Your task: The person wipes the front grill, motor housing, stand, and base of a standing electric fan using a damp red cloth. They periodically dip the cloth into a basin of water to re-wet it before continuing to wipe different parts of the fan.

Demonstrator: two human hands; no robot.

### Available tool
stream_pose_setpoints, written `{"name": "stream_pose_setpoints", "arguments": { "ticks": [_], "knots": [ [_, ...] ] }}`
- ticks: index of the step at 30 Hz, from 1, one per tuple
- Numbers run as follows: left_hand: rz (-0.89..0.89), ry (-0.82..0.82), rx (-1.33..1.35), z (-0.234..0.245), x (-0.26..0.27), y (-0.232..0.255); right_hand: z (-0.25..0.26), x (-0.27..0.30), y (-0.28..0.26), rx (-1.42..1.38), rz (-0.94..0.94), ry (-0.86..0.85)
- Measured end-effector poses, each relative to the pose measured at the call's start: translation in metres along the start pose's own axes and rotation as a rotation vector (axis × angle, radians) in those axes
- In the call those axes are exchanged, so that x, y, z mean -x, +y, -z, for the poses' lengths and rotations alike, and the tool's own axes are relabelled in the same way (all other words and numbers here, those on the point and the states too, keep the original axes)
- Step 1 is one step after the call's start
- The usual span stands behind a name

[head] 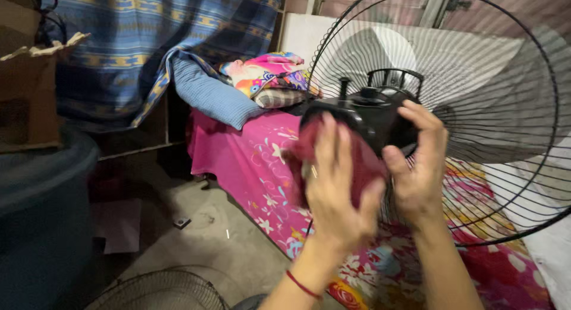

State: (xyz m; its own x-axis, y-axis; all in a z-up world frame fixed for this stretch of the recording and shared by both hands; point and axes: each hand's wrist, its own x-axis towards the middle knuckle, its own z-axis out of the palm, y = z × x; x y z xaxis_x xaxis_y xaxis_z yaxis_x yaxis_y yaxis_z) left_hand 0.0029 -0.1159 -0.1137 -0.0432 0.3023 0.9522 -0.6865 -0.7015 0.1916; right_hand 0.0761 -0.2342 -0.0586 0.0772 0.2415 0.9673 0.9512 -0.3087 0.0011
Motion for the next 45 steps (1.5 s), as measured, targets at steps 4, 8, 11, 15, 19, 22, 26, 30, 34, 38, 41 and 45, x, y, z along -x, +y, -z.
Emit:
{"name": "stream_pose_setpoints", "arguments": {
  "ticks": [4, 8, 11, 15, 19, 22, 26, 30, 34, 38, 41, 45],
  "knots": [
    [0.003, 0.067, 0.021, -0.001, -0.016, -0.023, -0.014, -0.001, -0.004, 0.176, 0.021, -0.004],
    [0.068, 0.062, 0.039, 0.000, 0.022, -0.028, -0.018, 0.003, -0.009, 0.221, 0.025, 0.039],
    [0.082, 0.034, 0.038, 0.007, 0.040, -0.031, -0.017, 0.000, -0.009, 0.213, 0.024, 0.036],
    [0.083, -0.004, 0.092, 0.017, 0.019, -0.027, -0.019, -0.002, -0.014, 0.211, 0.024, 0.045],
    [0.040, 0.033, 0.151, 0.002, -0.027, -0.041, -0.014, 0.000, -0.014, 0.187, 0.018, 0.038],
    [0.190, 0.257, 0.187, -0.021, -0.006, -0.045, -0.012, -0.005, -0.011, 0.127, 0.019, 0.008],
    [0.704, 0.099, 0.189, -0.060, 0.068, -0.045, 0.002, -0.006, -0.007, 0.037, 0.034, -0.058],
    [0.735, -0.053, 0.131, -0.067, 0.078, -0.062, 0.017, -0.007, -0.005, -0.002, 0.038, -0.134],
    [0.660, -0.142, 0.305, -0.038, 0.041, -0.062, 0.017, -0.010, -0.006, -0.006, 0.043, -0.168],
    [0.666, -0.201, 0.052, -0.036, 0.019, -0.048, 0.012, -0.010, -0.005, -0.032, 0.044, -0.169],
    [0.625, -0.075, 0.007, -0.045, 0.022, -0.043, 0.010, -0.011, -0.007, -0.056, 0.042, -0.160],
    [0.327, 0.138, -0.125, -0.050, 0.055, -0.046, 0.016, -0.002, -0.015, -0.056, 0.040, -0.139]
  ]
}}
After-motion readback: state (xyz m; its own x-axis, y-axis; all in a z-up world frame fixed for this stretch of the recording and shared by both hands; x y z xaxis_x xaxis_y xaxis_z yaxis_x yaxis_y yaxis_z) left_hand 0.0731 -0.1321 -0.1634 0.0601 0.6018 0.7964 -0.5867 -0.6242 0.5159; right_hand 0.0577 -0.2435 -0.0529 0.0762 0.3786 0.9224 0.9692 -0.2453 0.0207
